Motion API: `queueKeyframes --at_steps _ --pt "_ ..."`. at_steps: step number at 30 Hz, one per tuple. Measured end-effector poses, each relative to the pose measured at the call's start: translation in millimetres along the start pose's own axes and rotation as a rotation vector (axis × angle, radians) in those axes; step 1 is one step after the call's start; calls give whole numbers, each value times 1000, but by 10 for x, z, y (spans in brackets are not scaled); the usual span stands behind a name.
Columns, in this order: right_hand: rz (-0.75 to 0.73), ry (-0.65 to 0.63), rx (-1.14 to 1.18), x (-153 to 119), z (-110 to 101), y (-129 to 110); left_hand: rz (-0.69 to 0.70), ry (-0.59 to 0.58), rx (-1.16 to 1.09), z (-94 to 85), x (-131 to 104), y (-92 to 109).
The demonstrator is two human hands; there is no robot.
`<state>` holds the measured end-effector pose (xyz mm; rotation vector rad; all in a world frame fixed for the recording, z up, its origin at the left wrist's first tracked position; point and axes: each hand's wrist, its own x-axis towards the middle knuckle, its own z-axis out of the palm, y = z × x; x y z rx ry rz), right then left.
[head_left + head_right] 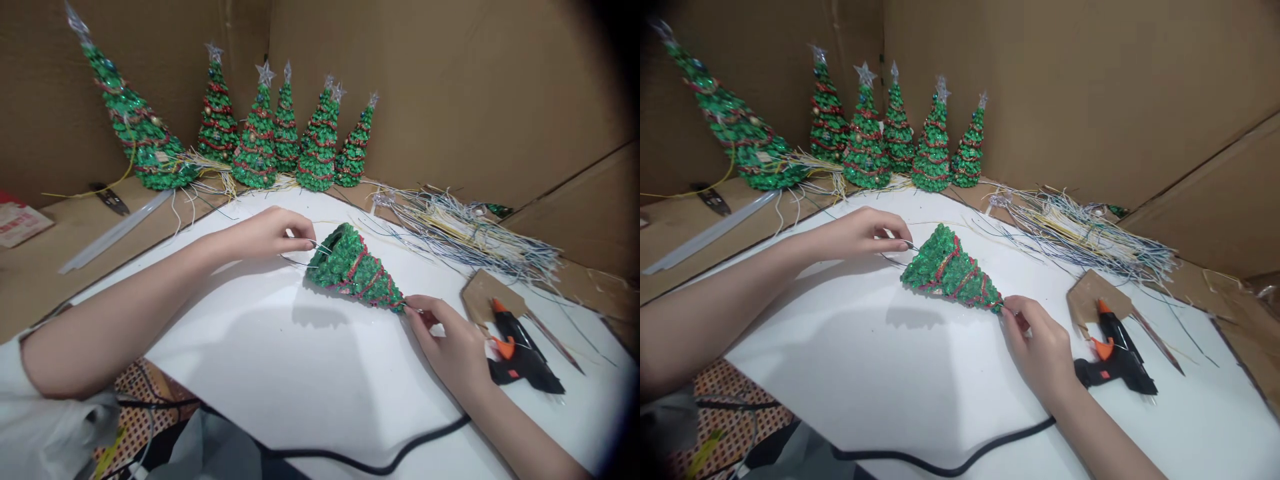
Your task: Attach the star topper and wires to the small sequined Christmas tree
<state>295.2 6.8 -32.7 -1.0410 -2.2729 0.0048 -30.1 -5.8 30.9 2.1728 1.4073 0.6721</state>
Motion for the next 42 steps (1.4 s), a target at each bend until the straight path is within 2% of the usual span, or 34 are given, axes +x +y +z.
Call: queueKeyframes --at_steps 5,11,15,22,28,33,38,42 --pt "6 1 15 -6 3 9 -21 82 -29 -56 -4 -7" --pt "12 -3 23 -8 4 12 -172 230 -113 -152 5 -47" --pt "4 1 28 -5 5 -6 -257 348 -71 -176 10 -31" --pt "63 -8 95 -29 5 -38 -301 308 -51 -155 12 -109" --pt "265 -20 263 -51 4 -35 -366 264 -73 -181 5 -67" --pt "363 14 377 -37 -2 -53 -341 299 -22 -172 15 -81" --pt "373 -2 404 -30 -9 -57 -311 351 145 -144 37 -163" --pt "293 -27 324 -38 12 -20 -247 346 257 -126 48 -191"
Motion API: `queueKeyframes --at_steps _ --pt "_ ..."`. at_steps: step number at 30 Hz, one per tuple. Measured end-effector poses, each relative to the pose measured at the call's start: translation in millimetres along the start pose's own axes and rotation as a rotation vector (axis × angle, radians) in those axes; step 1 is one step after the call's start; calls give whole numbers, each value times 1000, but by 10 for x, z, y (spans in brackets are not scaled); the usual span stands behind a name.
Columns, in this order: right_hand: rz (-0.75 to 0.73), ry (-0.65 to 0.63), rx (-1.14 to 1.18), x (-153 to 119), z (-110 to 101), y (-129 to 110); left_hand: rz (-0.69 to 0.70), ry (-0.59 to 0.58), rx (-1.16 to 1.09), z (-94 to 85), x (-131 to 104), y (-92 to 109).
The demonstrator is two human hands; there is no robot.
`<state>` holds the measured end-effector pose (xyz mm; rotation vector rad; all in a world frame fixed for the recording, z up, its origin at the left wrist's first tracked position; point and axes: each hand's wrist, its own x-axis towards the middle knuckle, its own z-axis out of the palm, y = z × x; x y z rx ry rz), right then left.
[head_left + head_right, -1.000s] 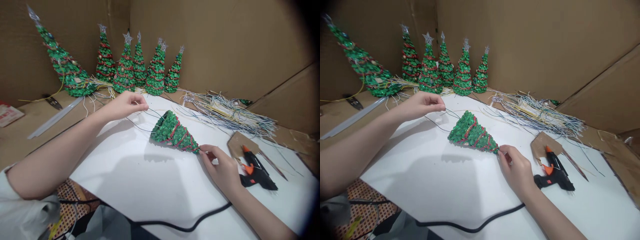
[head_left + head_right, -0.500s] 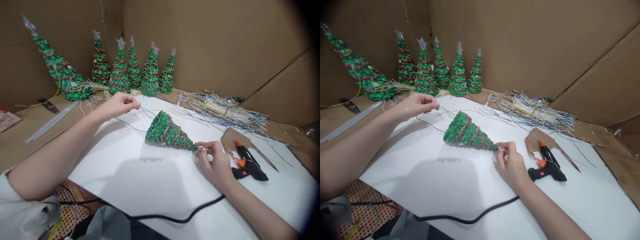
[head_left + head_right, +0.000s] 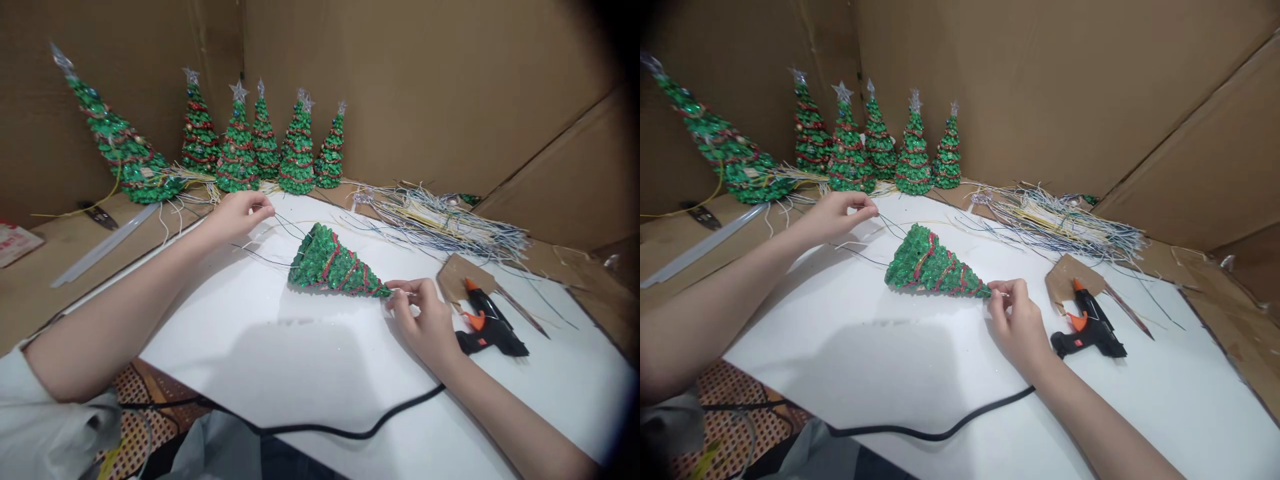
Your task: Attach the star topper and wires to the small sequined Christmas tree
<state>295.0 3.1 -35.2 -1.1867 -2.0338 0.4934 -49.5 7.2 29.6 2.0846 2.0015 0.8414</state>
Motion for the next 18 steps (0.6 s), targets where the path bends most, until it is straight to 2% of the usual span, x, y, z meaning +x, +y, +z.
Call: queueKeyframes --at_steps 4,8,11,18 --pt "-109 -19 -95 15 8 31 55 42 70 51 -3 -18" --pt "-148 -14 -130 31 11 32 107 189 179 122 -26 -42" --pt "-152 -24 -113 37 11 22 92 277 202 130 -53 -18" --pt "-96 -31 -59 57 7 -30 58 279 174 109 -102 123"
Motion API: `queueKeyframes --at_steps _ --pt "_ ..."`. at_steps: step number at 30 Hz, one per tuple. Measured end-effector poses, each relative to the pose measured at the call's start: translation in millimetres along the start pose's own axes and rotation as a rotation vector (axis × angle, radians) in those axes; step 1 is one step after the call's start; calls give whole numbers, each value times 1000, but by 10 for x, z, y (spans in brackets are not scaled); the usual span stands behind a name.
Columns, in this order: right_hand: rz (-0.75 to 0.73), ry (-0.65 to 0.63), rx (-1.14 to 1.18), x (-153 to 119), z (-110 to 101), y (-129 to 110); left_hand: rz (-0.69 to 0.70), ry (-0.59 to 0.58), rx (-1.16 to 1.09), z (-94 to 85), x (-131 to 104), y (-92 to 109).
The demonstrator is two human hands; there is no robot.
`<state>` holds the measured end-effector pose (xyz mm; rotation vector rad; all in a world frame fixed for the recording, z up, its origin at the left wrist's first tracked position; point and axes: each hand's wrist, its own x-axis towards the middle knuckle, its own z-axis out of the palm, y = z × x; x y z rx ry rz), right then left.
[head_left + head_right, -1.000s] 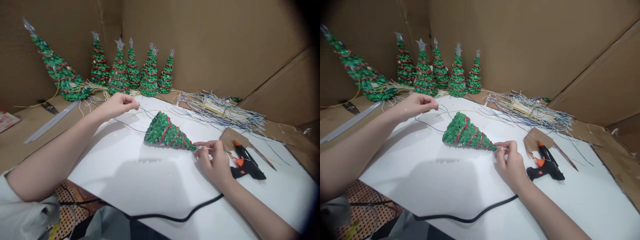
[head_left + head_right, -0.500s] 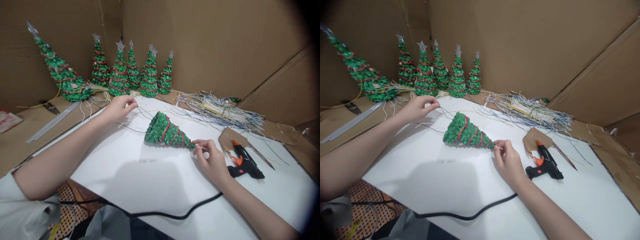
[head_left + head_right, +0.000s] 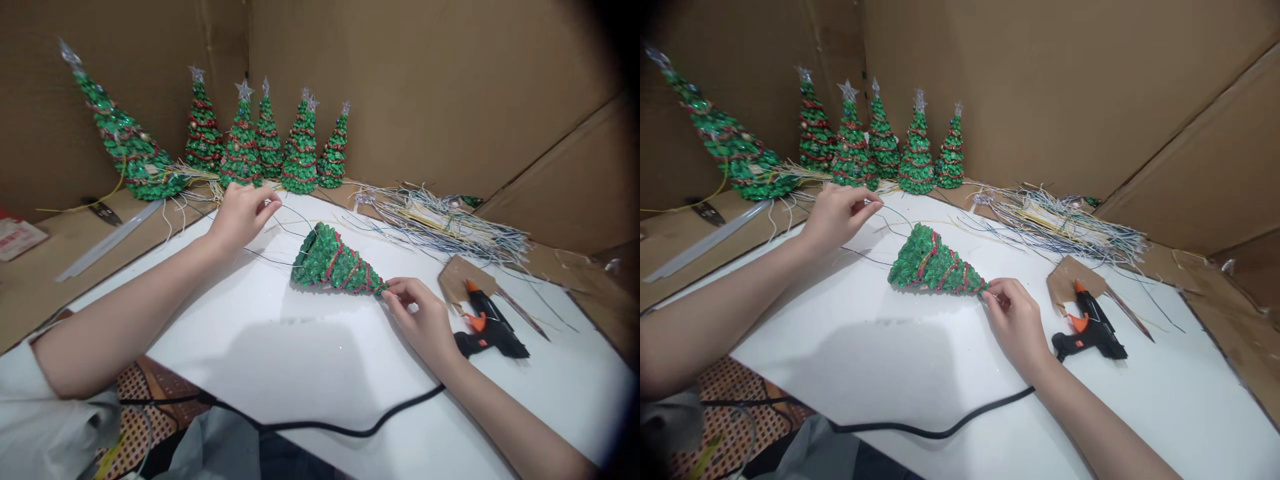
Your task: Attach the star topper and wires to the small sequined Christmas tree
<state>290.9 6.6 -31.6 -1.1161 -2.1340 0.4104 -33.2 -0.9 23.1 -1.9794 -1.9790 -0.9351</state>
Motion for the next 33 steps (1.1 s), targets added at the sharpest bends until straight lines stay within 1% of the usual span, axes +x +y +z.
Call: queueKeyframes --at_steps 3,6,8,11,13,15,16,18,20,21,23,25,28,33 --pt "48 4 39 8 7 -3 -30 -12 -75 56 -39 55" --pt "66 22 57 9 21 12 -40 -70 -224 121 -80 98" --pt "69 26 64 7 30 20 -22 -112 -323 142 -100 116" --pt "79 19 70 5 35 20 62 -259 -398 131 -115 124" --pt "81 14 73 6 34 16 139 -382 -395 108 -116 122" --pt "77 13 75 5 30 13 209 -453 -359 91 -113 116" --pt "74 11 76 5 29 12 241 -455 -332 86 -109 111" --pt "70 5 77 3 26 13 287 -393 -272 82 -100 98" --pt "67 0 80 1 25 14 280 -301 -216 83 -88 81" --pt "67 -1 82 1 25 13 256 -279 -190 84 -82 70" --pt "68 1 87 0 27 10 204 -280 -140 92 -71 48" --pt "69 5 88 1 29 6 198 -301 -100 110 -65 26" --pt "66 7 88 2 31 4 258 -288 -47 156 -66 1" --pt "59 4 85 2 29 10 321 -199 23 235 -81 -31"
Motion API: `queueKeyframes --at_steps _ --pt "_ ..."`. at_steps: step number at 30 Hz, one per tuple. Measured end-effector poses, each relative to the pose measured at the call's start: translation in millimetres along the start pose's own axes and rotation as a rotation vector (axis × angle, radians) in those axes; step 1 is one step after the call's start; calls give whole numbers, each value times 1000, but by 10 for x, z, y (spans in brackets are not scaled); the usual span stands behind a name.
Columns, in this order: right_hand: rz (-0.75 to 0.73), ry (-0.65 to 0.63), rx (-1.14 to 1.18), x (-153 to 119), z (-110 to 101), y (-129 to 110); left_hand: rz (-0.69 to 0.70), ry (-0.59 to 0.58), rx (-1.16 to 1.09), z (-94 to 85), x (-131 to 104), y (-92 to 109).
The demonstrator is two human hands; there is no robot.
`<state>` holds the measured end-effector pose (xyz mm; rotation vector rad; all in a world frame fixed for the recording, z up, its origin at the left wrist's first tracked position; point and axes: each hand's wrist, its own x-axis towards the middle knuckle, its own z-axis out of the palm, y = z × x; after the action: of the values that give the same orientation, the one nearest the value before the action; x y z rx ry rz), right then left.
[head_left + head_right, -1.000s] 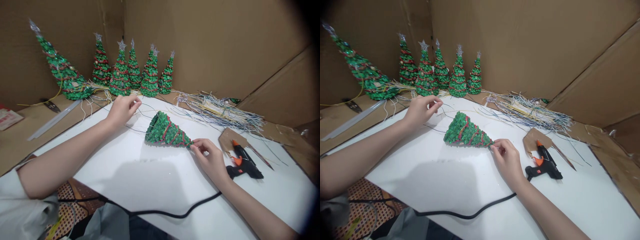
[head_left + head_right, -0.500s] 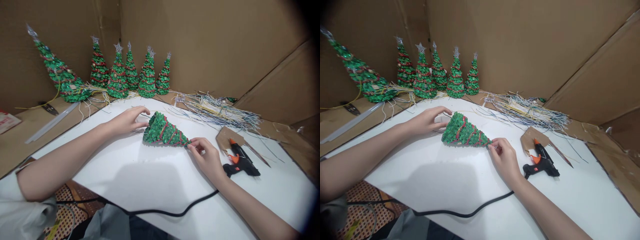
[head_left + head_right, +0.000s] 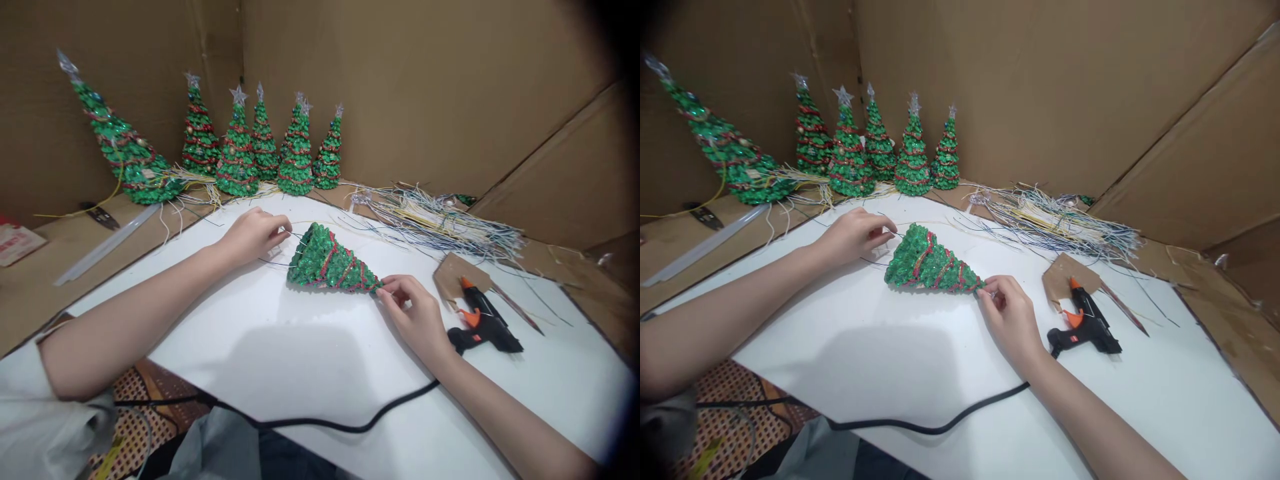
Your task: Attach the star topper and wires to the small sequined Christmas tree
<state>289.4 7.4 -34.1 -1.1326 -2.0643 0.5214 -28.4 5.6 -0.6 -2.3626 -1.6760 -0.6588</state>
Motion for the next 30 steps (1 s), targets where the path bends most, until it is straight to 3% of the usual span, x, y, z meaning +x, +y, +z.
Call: queueKeyframes --at_steps 10,17,30 --pt "2 -3 -1 0 3 9 75 117 89 25 -23 -41" --pt "-2 -9 -3 -9 1 18 62 107 76 72 -8 -51" --pt "-7 -11 -2 -6 1 17 133 198 110 81 -12 -78"
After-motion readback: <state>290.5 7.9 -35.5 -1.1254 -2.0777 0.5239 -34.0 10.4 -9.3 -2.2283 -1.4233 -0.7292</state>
